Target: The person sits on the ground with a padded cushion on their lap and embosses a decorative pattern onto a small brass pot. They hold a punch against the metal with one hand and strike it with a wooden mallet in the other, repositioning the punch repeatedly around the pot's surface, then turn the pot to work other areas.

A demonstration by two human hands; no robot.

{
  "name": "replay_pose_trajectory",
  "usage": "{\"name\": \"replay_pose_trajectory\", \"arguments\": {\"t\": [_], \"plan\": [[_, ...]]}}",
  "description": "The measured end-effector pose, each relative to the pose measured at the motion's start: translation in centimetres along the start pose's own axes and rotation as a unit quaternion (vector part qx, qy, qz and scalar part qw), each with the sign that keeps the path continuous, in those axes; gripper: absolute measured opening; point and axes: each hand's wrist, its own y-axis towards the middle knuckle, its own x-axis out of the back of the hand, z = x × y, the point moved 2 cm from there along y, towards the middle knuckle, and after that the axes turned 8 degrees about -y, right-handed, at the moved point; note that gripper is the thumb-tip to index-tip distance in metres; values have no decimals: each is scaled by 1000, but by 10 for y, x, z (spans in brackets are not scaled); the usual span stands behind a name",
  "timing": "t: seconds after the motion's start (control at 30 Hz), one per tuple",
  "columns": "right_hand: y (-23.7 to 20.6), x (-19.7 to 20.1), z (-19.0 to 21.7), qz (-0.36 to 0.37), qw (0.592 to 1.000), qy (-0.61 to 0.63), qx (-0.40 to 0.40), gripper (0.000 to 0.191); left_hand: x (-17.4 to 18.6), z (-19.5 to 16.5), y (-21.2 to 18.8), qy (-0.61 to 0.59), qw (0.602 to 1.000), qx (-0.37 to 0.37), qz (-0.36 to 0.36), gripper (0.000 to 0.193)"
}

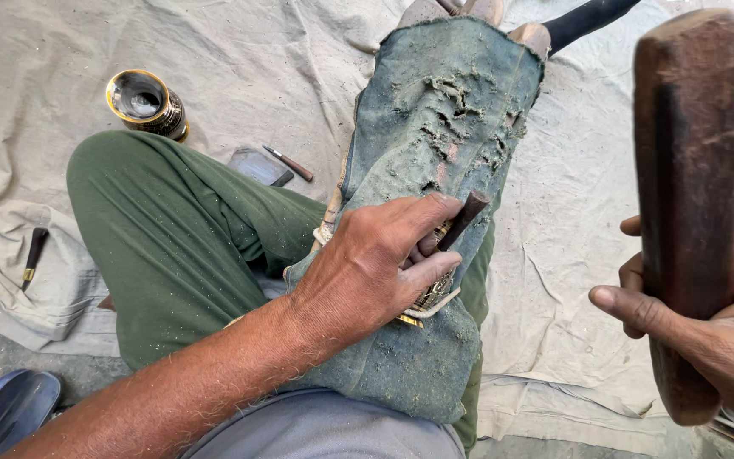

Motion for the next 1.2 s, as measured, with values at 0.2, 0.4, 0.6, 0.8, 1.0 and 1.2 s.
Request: {"name": "replay_pose_trajectory", "arguments": {"t": [0.2, 0.4, 0.6, 0.8, 1.0, 1.2], "plan": [[-9, -4, 13, 85, 967, -227, 76, 46, -2, -10, 2, 88, 994, -49, 43, 40], [-41, -31, -27, 65, 987, -148, 19, 39, -5, -9, 22, 102, 978, -46, 176, 40], [-77, -69, -55, 38, 998, -32, -37, 32, -6, -8, 36, 98, 949, -70, 290, 41], [-107, -110, -82, -15, 994, -86, -70, 44, -7, -6, 48, 65, 918, -124, 370, 37], [-133, -177, -119, -170, 819, 438, -329, 23, -4, -13, 52, 28, 892, -142, 428, 34], [-150, -197, -102, -214, 972, 29, -89, 44, -2, -21, 52, 60, 857, -155, 488, 30]]}}
